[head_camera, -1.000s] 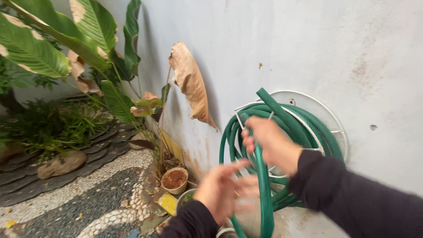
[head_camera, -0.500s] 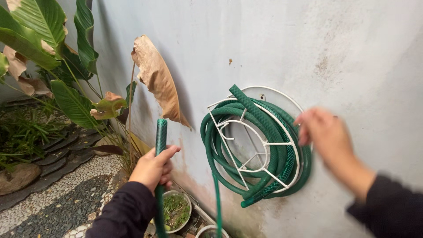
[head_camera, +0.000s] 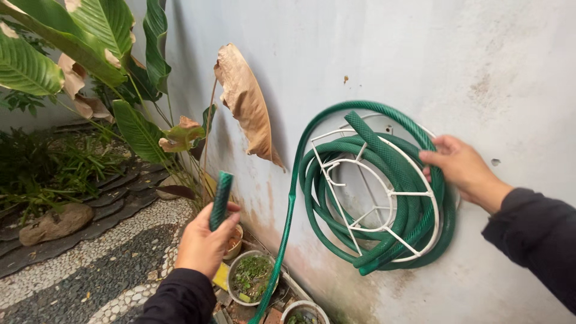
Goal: The person takes a green garden hose off a wall-mounted hose rack, uncoils and rearranges it across the yard, then coils it by hand into a large loop, holding the finished coil up at the end.
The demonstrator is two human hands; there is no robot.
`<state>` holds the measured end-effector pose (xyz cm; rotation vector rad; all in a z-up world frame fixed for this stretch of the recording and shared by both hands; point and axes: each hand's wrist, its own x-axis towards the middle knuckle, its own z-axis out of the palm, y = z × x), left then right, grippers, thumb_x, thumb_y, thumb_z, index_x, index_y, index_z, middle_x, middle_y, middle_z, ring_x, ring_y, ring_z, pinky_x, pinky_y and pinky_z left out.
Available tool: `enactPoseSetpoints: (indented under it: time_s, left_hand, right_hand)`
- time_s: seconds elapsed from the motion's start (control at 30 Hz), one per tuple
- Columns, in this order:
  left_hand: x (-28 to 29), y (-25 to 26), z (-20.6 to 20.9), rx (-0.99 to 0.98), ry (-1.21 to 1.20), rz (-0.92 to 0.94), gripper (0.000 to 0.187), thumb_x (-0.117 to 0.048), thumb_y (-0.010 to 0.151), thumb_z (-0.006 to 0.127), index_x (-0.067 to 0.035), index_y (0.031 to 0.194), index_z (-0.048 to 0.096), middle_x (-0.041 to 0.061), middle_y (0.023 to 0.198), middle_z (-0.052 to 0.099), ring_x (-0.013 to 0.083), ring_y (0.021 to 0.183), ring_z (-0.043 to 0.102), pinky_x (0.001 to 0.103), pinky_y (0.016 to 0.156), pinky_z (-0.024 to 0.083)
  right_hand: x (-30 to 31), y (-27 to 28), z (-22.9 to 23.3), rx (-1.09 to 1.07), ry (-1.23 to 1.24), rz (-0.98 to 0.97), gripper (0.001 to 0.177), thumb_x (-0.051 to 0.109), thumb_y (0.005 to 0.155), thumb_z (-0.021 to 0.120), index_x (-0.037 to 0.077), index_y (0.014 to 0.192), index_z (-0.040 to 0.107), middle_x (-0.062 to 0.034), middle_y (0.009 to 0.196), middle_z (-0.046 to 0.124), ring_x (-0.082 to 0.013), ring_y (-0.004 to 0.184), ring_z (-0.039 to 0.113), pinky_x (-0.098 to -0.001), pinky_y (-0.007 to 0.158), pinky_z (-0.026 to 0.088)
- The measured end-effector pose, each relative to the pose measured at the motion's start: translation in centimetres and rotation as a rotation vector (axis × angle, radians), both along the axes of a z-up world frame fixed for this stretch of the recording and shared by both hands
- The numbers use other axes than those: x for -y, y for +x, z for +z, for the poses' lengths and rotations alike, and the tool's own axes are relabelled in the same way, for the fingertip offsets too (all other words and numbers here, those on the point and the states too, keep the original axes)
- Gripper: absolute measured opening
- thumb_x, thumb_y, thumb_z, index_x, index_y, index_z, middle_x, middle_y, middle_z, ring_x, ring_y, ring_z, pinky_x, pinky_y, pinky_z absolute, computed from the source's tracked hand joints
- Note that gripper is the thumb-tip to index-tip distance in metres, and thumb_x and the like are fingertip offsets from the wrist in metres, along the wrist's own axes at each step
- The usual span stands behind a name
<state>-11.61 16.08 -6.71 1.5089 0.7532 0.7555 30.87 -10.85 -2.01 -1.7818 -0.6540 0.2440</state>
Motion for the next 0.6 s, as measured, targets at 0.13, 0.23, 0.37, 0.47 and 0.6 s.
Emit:
enactPoseSetpoints:
  time_s: [0.13, 0.23, 0.37, 0.47, 0.6]
  left_hand:
    - [2.1, 3.2, 0.6, 0.009, 0.163, -0.093, 0.016, -0.019, 0.091, 0.071, -0.013, 0.106, 0.075, -0.007, 0.064, 0.044, 0.0053, 0.055, 0.039, 0.026, 0.048, 0.032]
    - [2.7, 4.9, 1.1, 0.054, 0.224, -0.134, 0.016, -0.020, 0.092, 0.072, -0.013, 0.107, 0.074, -0.007, 0.064, 0.042, 0.0043, 0.054, 0.038, 0.025, 0.047, 0.031]
    - [2.9, 4.8, 2.7, 0.015, 0.071, -0.087, 0.020, -0.019, 0.089, 0.070, -0.017, 0.108, 0.074, -0.005, 0.058, 0.046, 0.0081, 0.045, 0.043, 0.027, 0.043, 0.036]
    - [3.0, 4.4, 5.1, 0.140, 0.101, -0.027, 0.019, -0.018, 0.090, 0.070, -0.014, 0.108, 0.073, -0.004, 0.058, 0.050, 0.0081, 0.044, 0.048, 0.027, 0.042, 0.042]
    - [2.8, 3.5, 9.2, 0.273, 0.139, 0.023, 0.020, -0.022, 0.091, 0.068, -0.008, 0.105, 0.071, -0.006, 0.063, 0.050, 0.0070, 0.045, 0.048, 0.028, 0.044, 0.045]
  right_hand:
    - [-0.6, -0.4, 2.6, 0.057, 0.121, 0.051, 0.029, 0.011, 0.095, 0.065, 0.002, 0.122, 0.058, -0.0030, 0.086, 0.064, -0.0105, 0.069, 0.059, -0.0261, 0.058, 0.049]
    - [-0.9, -0.9, 7.0, 0.264, 0.246, -0.027, 0.027, 0.013, 0.100, 0.067, -0.001, 0.122, 0.061, -0.0026, 0.091, 0.064, -0.0085, 0.067, 0.055, -0.0239, 0.057, 0.046]
    - [-2.0, -2.9, 16.0, 0.578, 0.173, 0.047, 0.027, 0.017, 0.104, 0.066, 0.000, 0.125, 0.067, -0.0048, 0.093, 0.066, -0.0078, 0.059, 0.052, -0.0241, 0.049, 0.041]
    - [-3.6, -6.8, 20.9, 0.546, 0.116, 0.188, 0.027, 0.017, 0.101, 0.068, 0.001, 0.123, 0.065, -0.0042, 0.091, 0.067, -0.0065, 0.056, 0.053, -0.0221, 0.047, 0.042]
    - [-6.5, -14.8, 19.3, 0.358, 0.080, 0.328, 0.030, 0.016, 0.092, 0.072, 0.005, 0.120, 0.068, -0.0035, 0.085, 0.069, -0.0064, 0.052, 0.055, -0.0217, 0.044, 0.043]
